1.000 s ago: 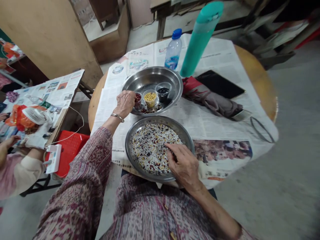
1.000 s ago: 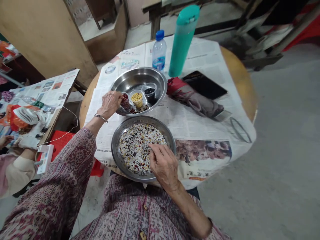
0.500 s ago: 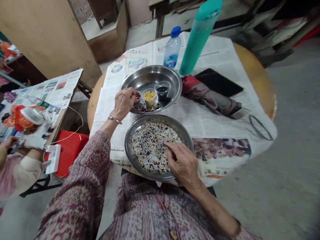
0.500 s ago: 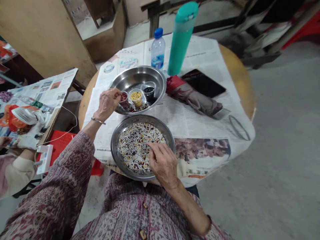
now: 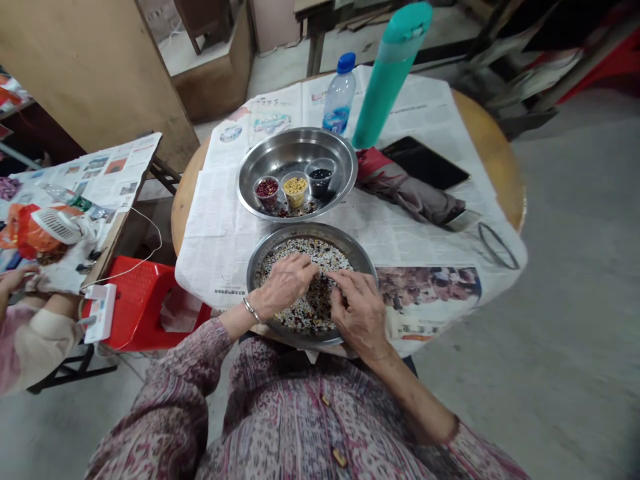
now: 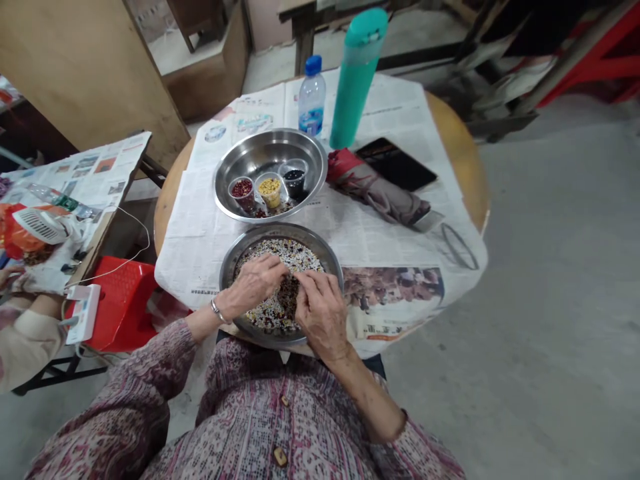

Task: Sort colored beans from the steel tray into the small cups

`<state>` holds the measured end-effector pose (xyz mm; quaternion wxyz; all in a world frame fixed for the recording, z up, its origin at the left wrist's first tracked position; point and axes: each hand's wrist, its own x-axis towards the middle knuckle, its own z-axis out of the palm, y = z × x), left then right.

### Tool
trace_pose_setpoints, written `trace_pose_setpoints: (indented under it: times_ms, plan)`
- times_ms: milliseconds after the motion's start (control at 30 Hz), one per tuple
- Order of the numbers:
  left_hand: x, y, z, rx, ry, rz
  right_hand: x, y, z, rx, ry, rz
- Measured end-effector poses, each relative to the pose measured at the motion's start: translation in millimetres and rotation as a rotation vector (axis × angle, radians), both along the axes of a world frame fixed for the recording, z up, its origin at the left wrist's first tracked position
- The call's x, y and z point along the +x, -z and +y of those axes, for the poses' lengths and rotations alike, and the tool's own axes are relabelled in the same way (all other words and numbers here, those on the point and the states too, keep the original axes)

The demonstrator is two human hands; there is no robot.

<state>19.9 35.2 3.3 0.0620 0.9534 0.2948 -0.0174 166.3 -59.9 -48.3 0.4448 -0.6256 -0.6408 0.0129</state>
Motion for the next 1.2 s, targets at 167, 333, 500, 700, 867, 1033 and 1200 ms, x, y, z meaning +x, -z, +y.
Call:
trace_pose_setpoints:
  times_ms: [167, 333, 500, 700, 867, 1033, 1200]
  plan:
    - [2.1, -3.0, 20.4, 0.047, -0.273, -0.073, -1.8, 1.2, 1.2, -0.059, 0.031, -0.069]
    - [4.4, 3.9, 13.1, -0.149, -0.174, -0.066, -4.1, -0.1, 2.0, -0.103, 0.06, -0.139]
    - [-4.2, 1.7, -11.1, -0.271, -0.085, -0.122, -3.2, 0.4, -0.2, -0.034, 0.051, -0.078]
    - [-17.4, -5.6, -47.5, -0.305, 0.09, -0.099, -2.4, 5.1, -1.4, -0.009, 0.028, -0.01]
    - [-2.7, 4.0, -44.8, -0.119, 0.22, -0.026, -0.8, 7.1, -0.6, -0.011, 0.012, 0.028]
    - [5.8, 11.4, -21.3, 0.048, 0.041, -0.014, 0.3, 4.3, 0.5, -0.02, 0.001, 0.01]
    - [-11.5, 11.0, 4.9, 0.081, -0.139, -0.026, 0.3, 4.3, 0.1, -0.017, 0.006, -0.017]
